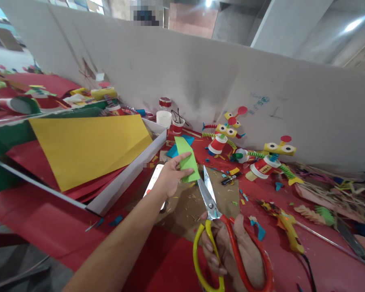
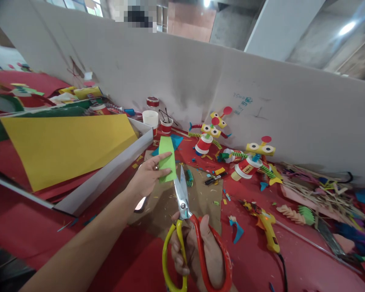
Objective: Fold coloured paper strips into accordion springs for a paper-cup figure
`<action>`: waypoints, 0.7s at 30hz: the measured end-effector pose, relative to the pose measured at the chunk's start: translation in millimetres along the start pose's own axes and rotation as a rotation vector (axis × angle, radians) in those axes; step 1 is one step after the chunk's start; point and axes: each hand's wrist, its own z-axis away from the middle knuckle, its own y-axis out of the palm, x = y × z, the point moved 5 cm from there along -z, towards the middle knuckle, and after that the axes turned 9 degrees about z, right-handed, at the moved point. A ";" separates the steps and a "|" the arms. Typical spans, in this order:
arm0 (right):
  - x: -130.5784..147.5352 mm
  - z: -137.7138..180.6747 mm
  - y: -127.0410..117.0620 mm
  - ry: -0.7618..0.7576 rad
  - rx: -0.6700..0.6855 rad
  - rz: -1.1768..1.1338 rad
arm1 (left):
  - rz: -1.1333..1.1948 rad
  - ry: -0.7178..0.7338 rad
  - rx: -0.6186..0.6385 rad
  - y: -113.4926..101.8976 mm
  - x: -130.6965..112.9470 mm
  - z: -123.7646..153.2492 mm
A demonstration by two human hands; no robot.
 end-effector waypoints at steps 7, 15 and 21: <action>0.7 -1.5 -1.8 -0.007 -0.002 -0.031 | -0.012 -0.011 0.044 14.5 6.4 10.2; 7.8 0.4 -2.7 -0.049 0.033 -0.090 | -0.050 -0.018 0.042 17.5 2.1 12.6; 8.8 -3.2 -5.4 -0.043 0.033 -0.120 | -0.036 -0.020 0.136 29.4 11.6 23.2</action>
